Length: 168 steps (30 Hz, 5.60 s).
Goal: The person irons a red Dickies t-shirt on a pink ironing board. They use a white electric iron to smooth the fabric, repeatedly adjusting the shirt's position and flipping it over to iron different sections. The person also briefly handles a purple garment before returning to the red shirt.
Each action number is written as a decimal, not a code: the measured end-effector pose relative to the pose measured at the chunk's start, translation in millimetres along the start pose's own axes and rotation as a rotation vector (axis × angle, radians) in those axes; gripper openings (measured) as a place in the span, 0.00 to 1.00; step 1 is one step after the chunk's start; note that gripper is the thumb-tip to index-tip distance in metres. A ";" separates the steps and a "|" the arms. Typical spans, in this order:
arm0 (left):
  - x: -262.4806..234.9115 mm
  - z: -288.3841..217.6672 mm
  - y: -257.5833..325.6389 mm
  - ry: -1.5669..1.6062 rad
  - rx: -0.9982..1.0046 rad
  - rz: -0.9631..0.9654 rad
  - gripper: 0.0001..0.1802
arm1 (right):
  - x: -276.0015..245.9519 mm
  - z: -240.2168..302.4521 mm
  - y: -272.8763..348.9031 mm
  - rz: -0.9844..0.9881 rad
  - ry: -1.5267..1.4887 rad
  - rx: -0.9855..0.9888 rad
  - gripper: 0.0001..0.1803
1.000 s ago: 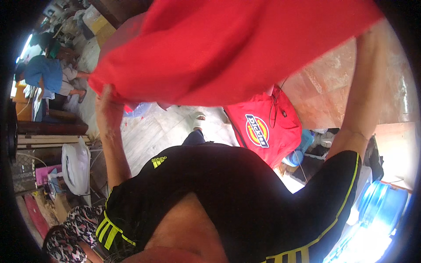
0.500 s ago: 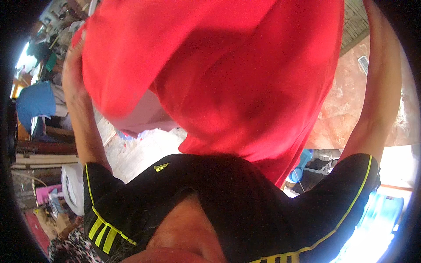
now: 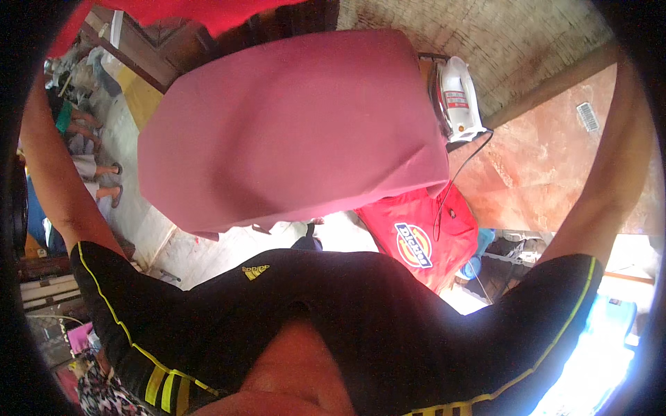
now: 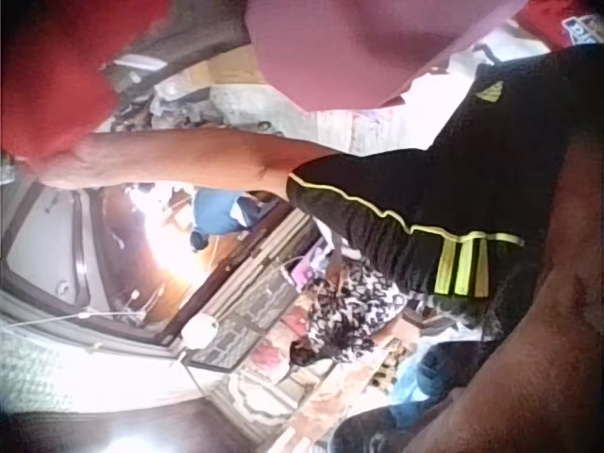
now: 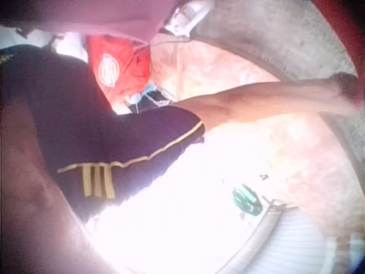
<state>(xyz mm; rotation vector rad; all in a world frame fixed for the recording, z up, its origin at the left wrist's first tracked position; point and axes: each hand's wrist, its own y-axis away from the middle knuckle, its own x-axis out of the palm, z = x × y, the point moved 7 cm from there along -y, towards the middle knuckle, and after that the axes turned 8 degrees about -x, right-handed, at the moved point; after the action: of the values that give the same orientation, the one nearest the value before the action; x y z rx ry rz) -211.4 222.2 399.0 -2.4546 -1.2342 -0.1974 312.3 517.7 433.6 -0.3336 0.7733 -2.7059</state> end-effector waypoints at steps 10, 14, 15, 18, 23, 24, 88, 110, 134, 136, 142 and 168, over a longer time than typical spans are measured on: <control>-148.5 155.8 251.7 -0.195 -0.409 0.025 0.29 | -145.7 -140.1 268.5 -0.113 0.504 0.270 0.26; -196.0 273.9 380.4 -0.106 -0.677 0.032 0.21 | -143.5 -213.3 420.6 0.126 0.039 0.537 0.11; -204.2 286.2 401.1 -0.075 -0.715 0.035 0.20 | -154.2 -223.9 445.2 0.119 0.052 0.504 0.10; -207.7 296.9 439.2 -0.037 -0.793 0.050 0.19 | -160.3 -223.4 491.4 0.021 -0.035 0.583 0.10; -220.1 289.5 479.9 -0.186 -0.827 0.066 0.19 | -176.5 -217.4 529.0 0.011 0.015 0.619 0.06; -224.5 294.0 484.9 -0.196 -0.837 0.071 0.19 | -178.5 -218.2 537.3 0.009 0.040 0.631 0.06; 355.9 332.1 534.5 -0.732 0.407 1.341 0.26 | -119.3 -314.2 498.4 -0.468 -0.727 0.580 0.21; 327.1 360.1 434.1 -0.928 0.490 1.102 0.31 | -211.1 -301.6 455.1 -0.648 -1.254 0.499 0.33; 256.1 351.4 498.0 -1.120 0.499 1.050 0.33 | -241.4 -275.8 429.2 -0.712 -1.039 0.610 0.21; 253.2 353.1 486.2 -1.053 0.531 1.058 0.29 | -223.1 -257.1 386.4 -0.463 -1.164 0.445 0.21; 257.0 291.1 383.4 -0.967 0.225 0.753 0.16 | -177.6 -224.9 268.7 -0.456 -0.742 0.230 0.10; 366.1 326.2 370.2 -0.464 0.084 1.051 0.09 | -185.7 -232.9 340.7 -0.575 -0.826 -0.019 0.13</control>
<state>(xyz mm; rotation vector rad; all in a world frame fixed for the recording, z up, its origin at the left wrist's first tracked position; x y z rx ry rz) 289.1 424.0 105.5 -2.7818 0.0603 0.7131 491.1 418.1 30.0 -1.7538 0.4844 -2.6096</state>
